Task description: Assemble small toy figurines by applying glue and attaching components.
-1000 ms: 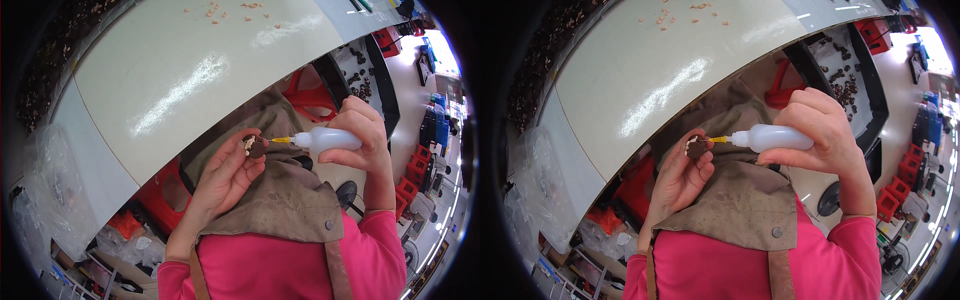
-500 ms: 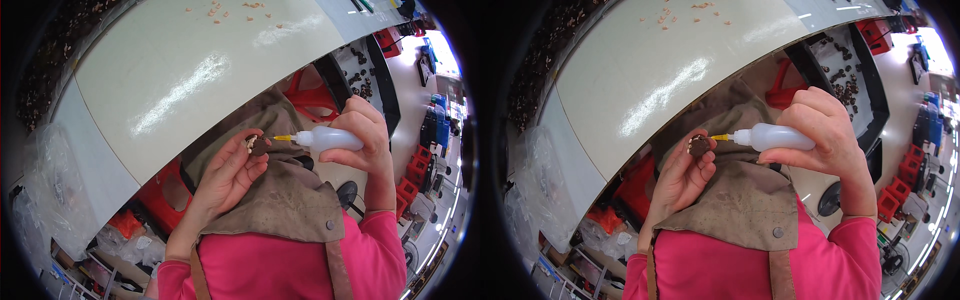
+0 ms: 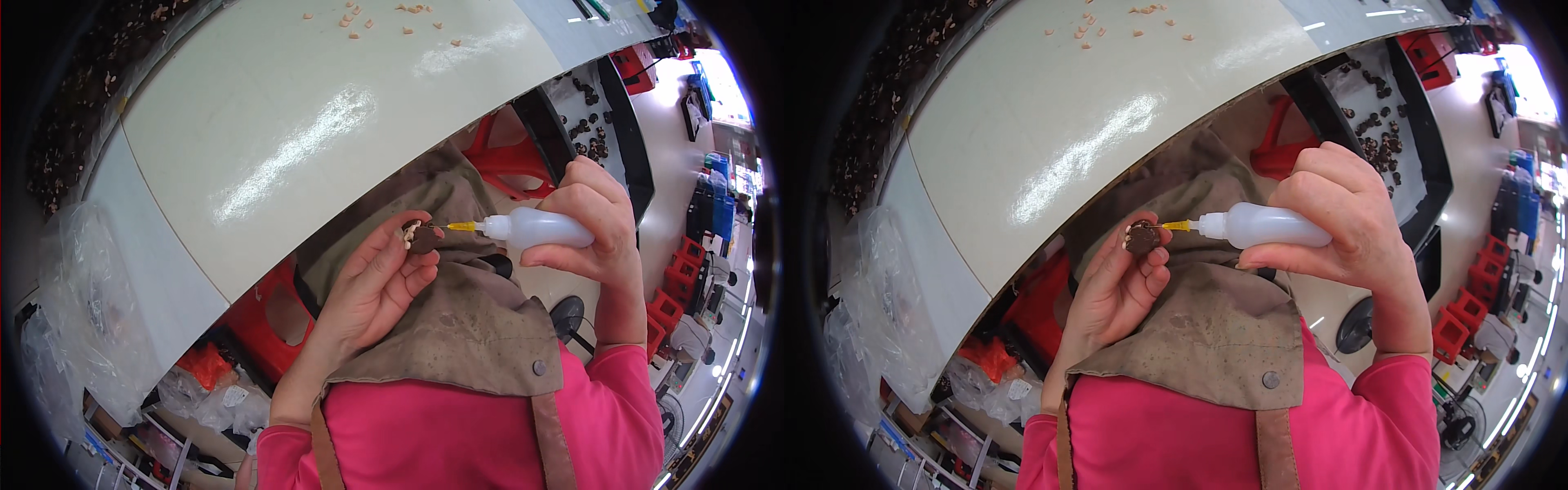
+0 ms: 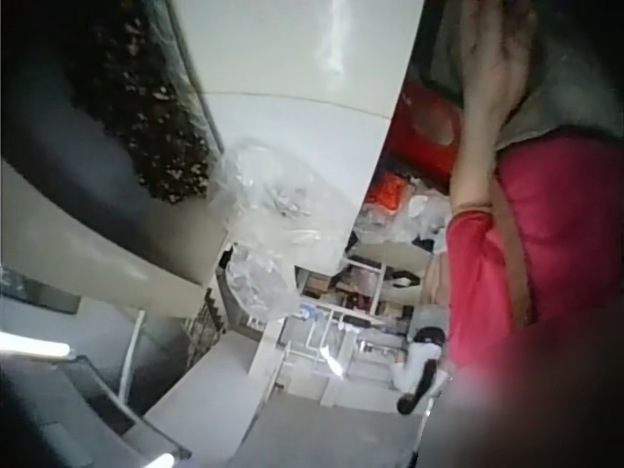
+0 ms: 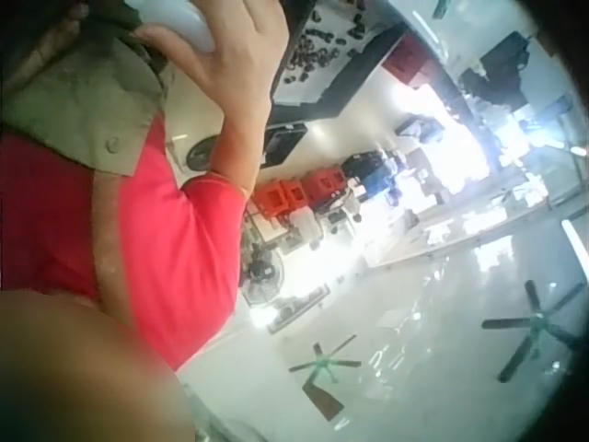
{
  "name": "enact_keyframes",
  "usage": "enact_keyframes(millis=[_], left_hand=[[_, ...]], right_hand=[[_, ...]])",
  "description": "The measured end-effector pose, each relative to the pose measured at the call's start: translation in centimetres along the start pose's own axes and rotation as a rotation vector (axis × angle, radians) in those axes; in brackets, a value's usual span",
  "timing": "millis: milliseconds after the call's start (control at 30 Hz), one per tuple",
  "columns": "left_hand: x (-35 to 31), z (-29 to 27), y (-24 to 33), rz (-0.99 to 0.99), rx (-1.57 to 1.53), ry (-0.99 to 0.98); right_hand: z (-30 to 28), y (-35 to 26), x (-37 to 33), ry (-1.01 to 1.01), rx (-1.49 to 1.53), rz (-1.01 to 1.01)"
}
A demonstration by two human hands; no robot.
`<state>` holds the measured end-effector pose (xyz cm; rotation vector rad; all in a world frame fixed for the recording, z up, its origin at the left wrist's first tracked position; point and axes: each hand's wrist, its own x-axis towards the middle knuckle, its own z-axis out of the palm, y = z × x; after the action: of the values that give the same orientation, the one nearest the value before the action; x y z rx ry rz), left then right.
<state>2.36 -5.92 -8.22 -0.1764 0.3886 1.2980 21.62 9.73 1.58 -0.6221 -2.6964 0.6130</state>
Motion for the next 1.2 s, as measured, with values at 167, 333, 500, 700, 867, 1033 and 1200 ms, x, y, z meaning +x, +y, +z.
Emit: enact_keyframes(millis=[167, 333, 500, 700, 867, 1033, 1200], left_hand=[[0.1, -0.1, 0.0, 0.006, -0.002, -0.009], [-0.1, -0.1, 0.0, 0.008, 0.003, -0.006], [0.1, 0.0, 0.0, -0.023, -0.037, -0.021], [0.1, 0.2, -0.1, -0.025, -0.04, -0.023], [0.2, 0.3, -0.1, -0.033, -0.044, -0.012], [0.2, 0.0, -0.1, -0.033, -0.047, -0.016], [0.1, -0.1, -0.2, -0.027, -0.006, -0.012]], right_hand=[[0.2, 0.1, 0.0, 0.001, 0.002, 0.0], [0.4, 0.4, -0.5, 0.02, 0.067, 0.032], [0.3, 1.2, -1.1, 0.104, 0.28, 0.122], [-0.2, 0.6, -0.6, 0.033, 0.143, 0.073], [-0.1, 0.4, -0.3, 0.024, 0.081, 0.034], [0.0, 0.2, -0.2, 0.007, 0.04, 0.018], [0.0, 0.1, -0.1, 0.006, 0.016, -0.004]])
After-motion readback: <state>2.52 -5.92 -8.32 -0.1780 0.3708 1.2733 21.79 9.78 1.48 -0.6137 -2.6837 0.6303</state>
